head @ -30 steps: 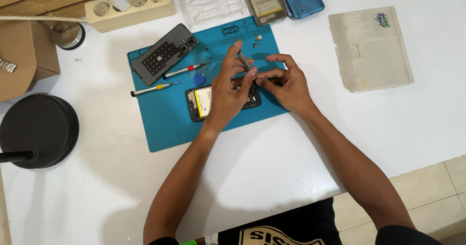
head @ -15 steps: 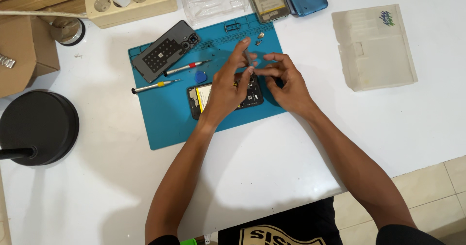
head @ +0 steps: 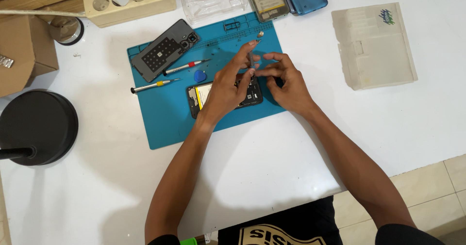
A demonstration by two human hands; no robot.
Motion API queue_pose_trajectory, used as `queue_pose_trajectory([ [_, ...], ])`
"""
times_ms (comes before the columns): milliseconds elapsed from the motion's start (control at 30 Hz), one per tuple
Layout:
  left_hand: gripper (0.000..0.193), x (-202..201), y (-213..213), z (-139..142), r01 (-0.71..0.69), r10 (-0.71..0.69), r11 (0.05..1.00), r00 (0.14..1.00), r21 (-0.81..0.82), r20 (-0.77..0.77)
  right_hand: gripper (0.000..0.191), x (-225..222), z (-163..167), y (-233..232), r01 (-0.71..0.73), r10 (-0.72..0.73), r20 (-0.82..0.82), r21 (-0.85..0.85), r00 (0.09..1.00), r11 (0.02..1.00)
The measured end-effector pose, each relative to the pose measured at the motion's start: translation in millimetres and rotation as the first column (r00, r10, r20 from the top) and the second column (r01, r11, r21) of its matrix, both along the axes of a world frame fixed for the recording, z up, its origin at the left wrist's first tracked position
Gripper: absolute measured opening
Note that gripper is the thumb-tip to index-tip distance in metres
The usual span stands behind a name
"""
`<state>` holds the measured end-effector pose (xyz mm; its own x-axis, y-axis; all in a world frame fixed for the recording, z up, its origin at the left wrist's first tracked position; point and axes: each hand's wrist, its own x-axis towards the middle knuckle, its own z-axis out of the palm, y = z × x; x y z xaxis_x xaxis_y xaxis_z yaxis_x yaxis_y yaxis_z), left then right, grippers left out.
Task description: The person uses a screwdriver to remove and place screws on a disassembled smartphone lying on a blue mat. They repeatedly pick up screws from the mat, position them into screw holes on the phone, and turn the screwdriver to secure them. The phone remains open with its battery and internal components visible throughout.
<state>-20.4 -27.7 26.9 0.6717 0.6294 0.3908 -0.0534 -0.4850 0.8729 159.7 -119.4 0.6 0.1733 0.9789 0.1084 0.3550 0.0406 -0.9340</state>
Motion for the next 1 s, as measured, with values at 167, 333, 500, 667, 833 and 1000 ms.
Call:
queue_pose_trajectory([
  [167,0.060,-5.5,0.8,8.4,0.028,-0.027,0.999,0.999,0.038,-0.022,0.055,-2.2,1.5,0.7,0.039,-0.039,0.023,0.004,0.999,0.999],
  [333,0.059,-3.5,0.2,11.8,-0.013,0.012,0.992,1.000,0.127,0.008,0.055,-6.2,3.6,4.1,0.050,-0.049,-0.012,0.102,0.999,0.994],
  [500,0.060,-0.3,0.6,9.0,-0.077,0.063,0.967,0.996,0.245,0.065,0.058,-5.1,8.1,4.2,-0.057,0.064,-0.033,0.171,0.997,0.984],
  [667,0.053,12.0,-4.7,3.5,-0.230,0.232,0.896,0.972,0.381,0.040,0.063,-12.1,10.1,14.6,0.145,-0.158,0.098,0.127,0.983,0.981],
  [833,0.050,15.4,-5.2,1.4,-0.190,0.178,0.927,0.982,0.324,0.066,0.071,-14.3,13.4,13.6,-0.012,-0.007,0.071,0.257,0.997,0.966],
  [1000,0.050,15.2,-4.6,3.4,-0.257,0.249,0.873,0.966,0.415,0.075,0.070,-14.1,15.7,13.4,0.051,-0.084,0.195,0.167,0.977,0.985],
])
